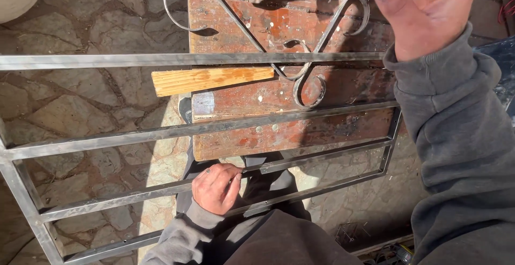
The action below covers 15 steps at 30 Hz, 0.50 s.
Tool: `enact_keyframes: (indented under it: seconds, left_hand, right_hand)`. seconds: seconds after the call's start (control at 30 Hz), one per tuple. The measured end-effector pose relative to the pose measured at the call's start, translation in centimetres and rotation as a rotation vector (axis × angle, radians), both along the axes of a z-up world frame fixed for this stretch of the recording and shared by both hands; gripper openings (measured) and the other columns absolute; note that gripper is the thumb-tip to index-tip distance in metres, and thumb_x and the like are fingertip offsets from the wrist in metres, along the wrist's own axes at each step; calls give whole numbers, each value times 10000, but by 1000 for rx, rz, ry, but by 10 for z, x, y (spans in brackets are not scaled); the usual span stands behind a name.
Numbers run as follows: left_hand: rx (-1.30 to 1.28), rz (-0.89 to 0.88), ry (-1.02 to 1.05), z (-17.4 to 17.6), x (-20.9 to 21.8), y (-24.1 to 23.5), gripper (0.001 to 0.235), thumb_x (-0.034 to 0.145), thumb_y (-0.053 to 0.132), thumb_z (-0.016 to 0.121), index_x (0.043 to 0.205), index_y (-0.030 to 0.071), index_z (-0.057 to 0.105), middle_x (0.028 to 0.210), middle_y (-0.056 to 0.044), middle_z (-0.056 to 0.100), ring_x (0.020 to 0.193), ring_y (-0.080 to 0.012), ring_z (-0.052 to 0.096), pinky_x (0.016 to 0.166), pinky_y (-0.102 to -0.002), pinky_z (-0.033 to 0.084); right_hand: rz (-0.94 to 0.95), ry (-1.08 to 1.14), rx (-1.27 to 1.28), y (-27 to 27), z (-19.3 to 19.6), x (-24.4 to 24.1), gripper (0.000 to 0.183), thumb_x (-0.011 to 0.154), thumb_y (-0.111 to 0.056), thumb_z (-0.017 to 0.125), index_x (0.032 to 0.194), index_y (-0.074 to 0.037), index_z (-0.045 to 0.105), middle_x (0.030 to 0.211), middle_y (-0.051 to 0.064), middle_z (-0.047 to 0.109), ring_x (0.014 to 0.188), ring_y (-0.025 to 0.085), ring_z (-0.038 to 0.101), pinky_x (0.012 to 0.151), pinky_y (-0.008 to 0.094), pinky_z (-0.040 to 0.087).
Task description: Assembling and aligning decorative metal scrolls within a larger metal frame on a workbench.
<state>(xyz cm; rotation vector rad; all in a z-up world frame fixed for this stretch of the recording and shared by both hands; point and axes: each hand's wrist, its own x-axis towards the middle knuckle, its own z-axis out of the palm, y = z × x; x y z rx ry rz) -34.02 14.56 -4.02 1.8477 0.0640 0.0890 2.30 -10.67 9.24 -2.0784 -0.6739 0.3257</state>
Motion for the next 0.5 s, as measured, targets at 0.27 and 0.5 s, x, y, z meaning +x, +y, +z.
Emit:
enact_keyframes:
  seconds: [0.27, 0.5]
  left_hand:
    - [178, 27, 73, -1, 5, -19, 148, 827, 24, 742, 963, 73, 710, 930, -67, 723, 785, -263, 717, 671, -349, 557]
    - [402, 317, 171, -21, 4, -53, 143, 952, -13, 639, 1085, 30, 674, 1012, -129, 702, 841, -221, 682, 741, -296, 536]
  right_hand:
    - [-70, -188, -344, -140, -67, -102, 635, 1108, -220, 681, 1645, -91, 369, 1738, 135, 216, 1526, 299, 442, 1221, 446, 472]
    - [-328, -287, -374, -245, -158, -105, 547, 1117, -212, 676, 1610, -104, 467, 1724, 122, 302, 1614, 375, 354, 1283, 517, 390]
